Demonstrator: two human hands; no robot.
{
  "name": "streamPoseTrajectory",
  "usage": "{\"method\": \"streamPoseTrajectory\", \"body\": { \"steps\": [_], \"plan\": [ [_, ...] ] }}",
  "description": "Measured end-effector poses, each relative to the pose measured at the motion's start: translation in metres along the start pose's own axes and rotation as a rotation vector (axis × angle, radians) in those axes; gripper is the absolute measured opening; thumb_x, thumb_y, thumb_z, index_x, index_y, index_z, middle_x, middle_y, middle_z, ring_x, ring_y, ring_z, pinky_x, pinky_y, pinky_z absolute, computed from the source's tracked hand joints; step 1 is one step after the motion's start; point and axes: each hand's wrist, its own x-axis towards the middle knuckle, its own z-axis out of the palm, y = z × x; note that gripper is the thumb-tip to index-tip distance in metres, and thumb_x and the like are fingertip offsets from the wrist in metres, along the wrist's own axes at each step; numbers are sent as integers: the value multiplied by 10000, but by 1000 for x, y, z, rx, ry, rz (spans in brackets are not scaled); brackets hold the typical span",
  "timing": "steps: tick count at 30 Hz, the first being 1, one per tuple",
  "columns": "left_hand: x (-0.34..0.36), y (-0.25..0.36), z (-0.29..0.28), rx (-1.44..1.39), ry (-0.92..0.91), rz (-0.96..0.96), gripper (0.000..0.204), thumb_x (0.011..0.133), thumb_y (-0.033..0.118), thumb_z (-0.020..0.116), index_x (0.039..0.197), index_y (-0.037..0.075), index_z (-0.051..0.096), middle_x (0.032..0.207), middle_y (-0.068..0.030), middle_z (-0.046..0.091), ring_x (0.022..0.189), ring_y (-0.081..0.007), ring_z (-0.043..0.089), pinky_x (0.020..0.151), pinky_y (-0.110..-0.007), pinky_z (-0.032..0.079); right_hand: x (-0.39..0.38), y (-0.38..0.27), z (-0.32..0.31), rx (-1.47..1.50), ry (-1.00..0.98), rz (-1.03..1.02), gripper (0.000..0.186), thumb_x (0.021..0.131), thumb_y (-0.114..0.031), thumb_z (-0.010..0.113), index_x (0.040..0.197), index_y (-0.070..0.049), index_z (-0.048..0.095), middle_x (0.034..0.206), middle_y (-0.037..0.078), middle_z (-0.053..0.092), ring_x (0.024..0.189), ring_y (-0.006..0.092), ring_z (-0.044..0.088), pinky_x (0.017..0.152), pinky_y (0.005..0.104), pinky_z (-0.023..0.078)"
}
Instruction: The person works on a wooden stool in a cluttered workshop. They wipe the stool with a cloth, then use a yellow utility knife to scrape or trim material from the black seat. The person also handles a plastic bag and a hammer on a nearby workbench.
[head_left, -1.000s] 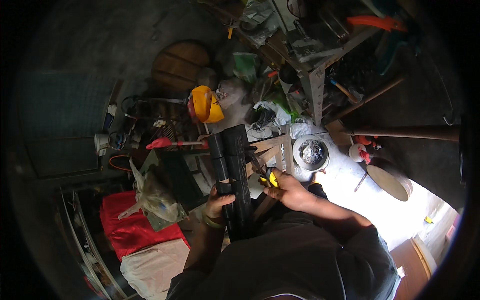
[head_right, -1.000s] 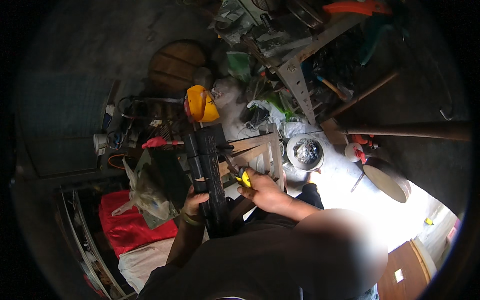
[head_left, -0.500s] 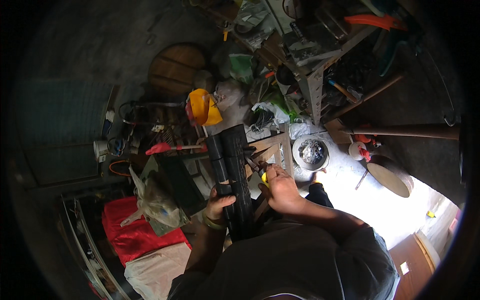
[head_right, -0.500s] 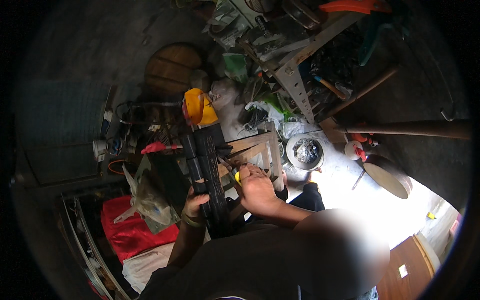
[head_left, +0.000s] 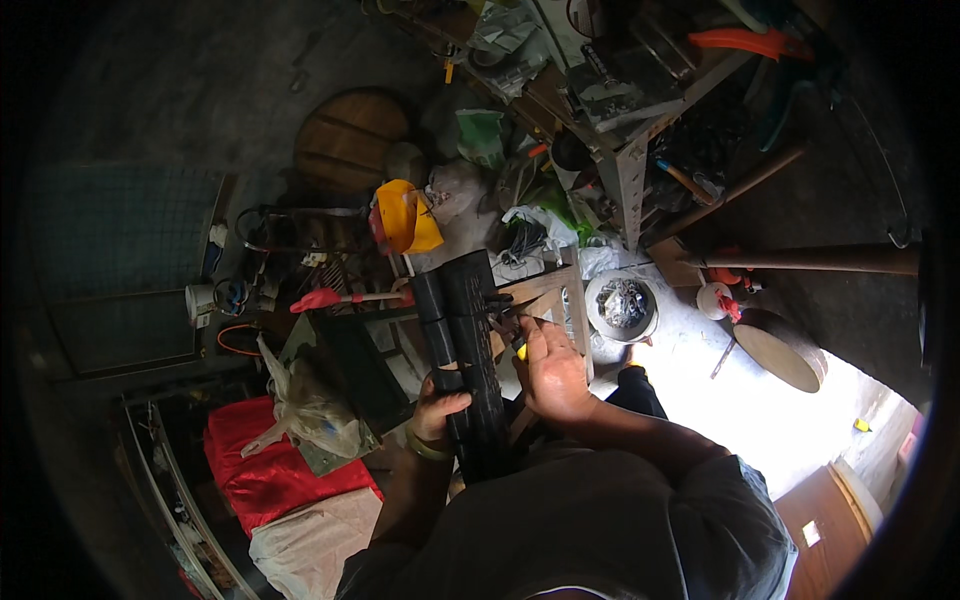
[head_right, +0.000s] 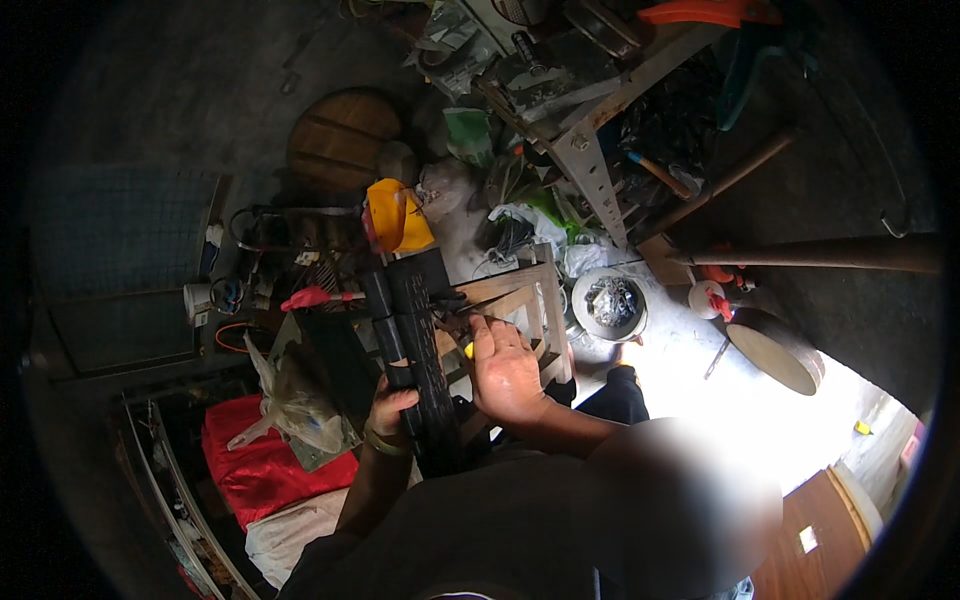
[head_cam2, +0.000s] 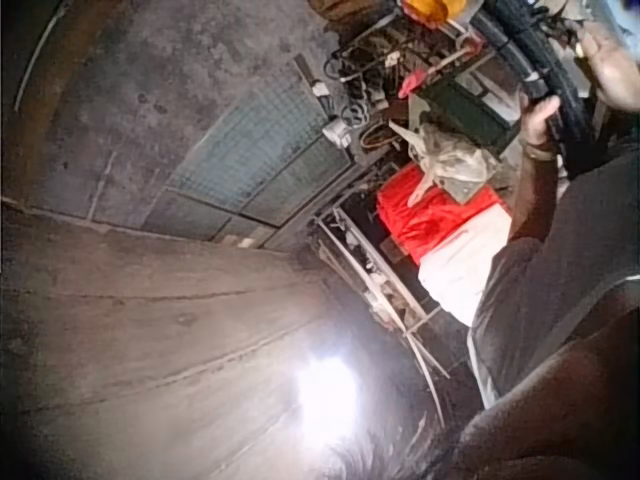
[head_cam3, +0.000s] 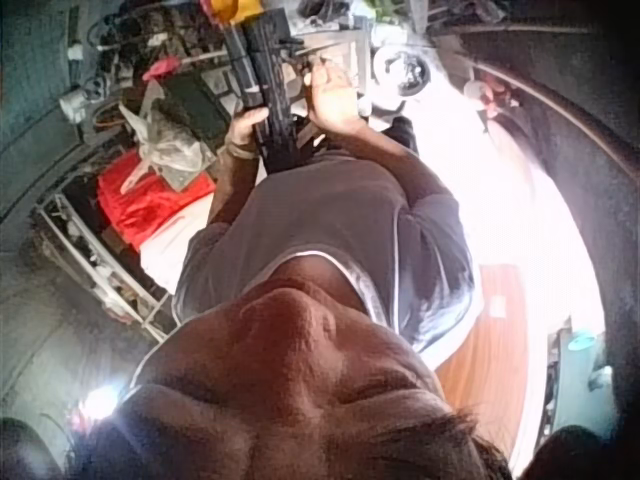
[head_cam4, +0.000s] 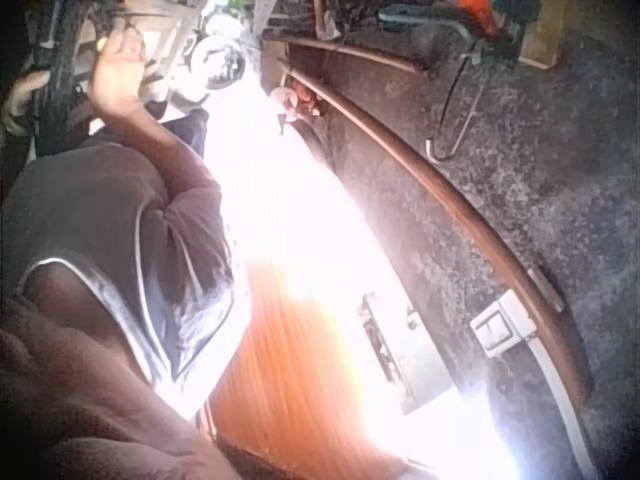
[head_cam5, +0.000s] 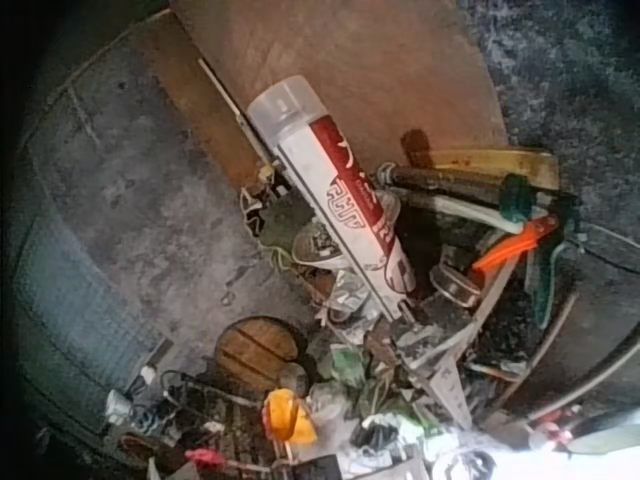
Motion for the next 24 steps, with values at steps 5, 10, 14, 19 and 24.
{"method": "streamPoseTrajectory", "body": {
  "steps": [5,10,14,19,24],
  "plan": [
    [-3,-2,-4,42,20,4,451,725,77,635,1146,-45,527,988,-139,626,871,-239,635,776,-344,529,-3,1,9,4,5,37,545,785,-99,616,1268,52,413,1051,226,507,937,384,525,802,439,444],
    [-6,-5,-9,91,16,1,490,719,122,655,1153,-53,511,983,-142,617,854,-238,630,757,-340,528,-4,-3,11,-40,0,31,554,751,-75,594,1254,73,415,977,205,500,903,362,529,698,416,485],
    [-9,-8,-12,69,6,-3,487,720,137,663,1142,-55,515,978,-141,614,847,-235,629,747,-338,528,-5,-1,16,-113,53,-51,531,680,-36,572,1182,81,445,948,195,506,881,352,540,607,388,514],
    [-13,-11,-11,60,34,8,478,726,133,658,1140,-57,512,973,-137,606,846,-234,626,743,-338,528,-9,3,12,-13,-84,-39,291,753,-75,595,987,41,467,889,217,536,801,366,587,600,424,505],
    [-17,-15,-25,-53,-32,0,385,757,-7,579,1141,-14,556,1016,-144,636,887,-245,645,784,-365,539,-7,4,-1,290,-314,103,306,845,-136,634,1048,15,461,846,196,581,624,317,614,589,391,475]
  ]
}}
